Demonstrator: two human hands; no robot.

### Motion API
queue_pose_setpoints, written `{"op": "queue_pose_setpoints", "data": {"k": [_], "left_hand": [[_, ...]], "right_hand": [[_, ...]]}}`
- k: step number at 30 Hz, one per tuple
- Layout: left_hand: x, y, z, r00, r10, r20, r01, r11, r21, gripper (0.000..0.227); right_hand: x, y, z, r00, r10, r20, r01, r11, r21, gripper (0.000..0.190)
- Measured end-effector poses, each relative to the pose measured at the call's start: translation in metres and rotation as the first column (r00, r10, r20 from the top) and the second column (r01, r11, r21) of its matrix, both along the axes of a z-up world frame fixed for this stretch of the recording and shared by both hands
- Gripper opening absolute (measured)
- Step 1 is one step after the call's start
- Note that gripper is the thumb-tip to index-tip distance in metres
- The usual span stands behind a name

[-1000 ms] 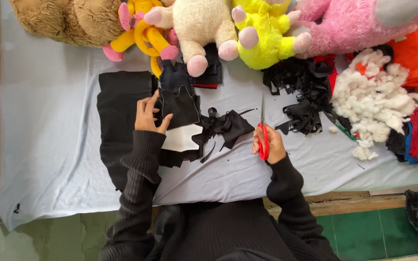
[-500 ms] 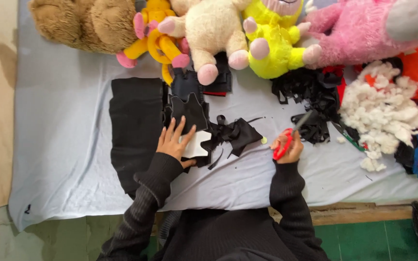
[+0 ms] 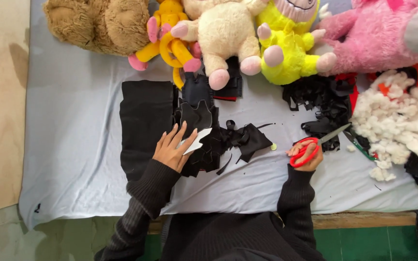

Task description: Cutting out specific shapes from black fabric using scissors and a paper template as a guide.

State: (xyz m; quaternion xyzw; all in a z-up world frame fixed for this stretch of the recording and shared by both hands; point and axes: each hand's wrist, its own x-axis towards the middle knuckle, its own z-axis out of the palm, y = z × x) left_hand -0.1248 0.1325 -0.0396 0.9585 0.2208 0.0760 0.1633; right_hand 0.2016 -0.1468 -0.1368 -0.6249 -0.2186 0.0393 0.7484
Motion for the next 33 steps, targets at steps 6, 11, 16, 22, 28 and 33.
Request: {"op": "queue_pose_setpoints", "data": {"k": [6, 11, 16, 22, 28, 33], "left_hand": [[0.003, 0.003, 0.052, 0.949, 0.078, 0.304, -0.094, 0.995, 0.038, 0.032], [0.006, -0.012, 0.043, 0.779, 0.354, 0.517, -0.184, 0.918, -0.351, 0.024], [0.065, -0.038, -0.004, 0.774, 0.514, 0.369, -0.131, 0.7, -0.702, 0.019], [0.134, -0.071, -0.114, 0.734, 0.499, 0.461, 0.151, 0.542, -0.827, 0.018], [0.15, -0.084, -0.086, 0.777, 0.404, 0.482, 0.193, 0.577, -0.794, 0.027], [0.143, -0.092, -0.04, 0.848, 0.247, 0.47, 0.187, 0.69, -0.7, 0.032]], "right_hand": [[0.0, 0.002, 0.007, 1.0, 0.013, -0.013, -0.012, 1.0, 0.016, 0.048], [-0.001, -0.001, 0.001, 1.0, 0.009, -0.028, -0.008, 0.999, 0.038, 0.047], [0.031, -0.024, -0.033, 0.633, 0.323, -0.704, -0.069, 0.929, 0.364, 0.051], [0.031, -0.002, -0.04, 0.393, 0.463, -0.794, -0.315, 0.879, 0.357, 0.04], [-0.013, 0.032, 0.02, 0.856, 0.453, -0.248, -0.499, 0.851, -0.166, 0.05], [-0.004, 0.045, 0.031, 0.943, 0.324, -0.071, -0.328, 0.877, -0.352, 0.04]]}}
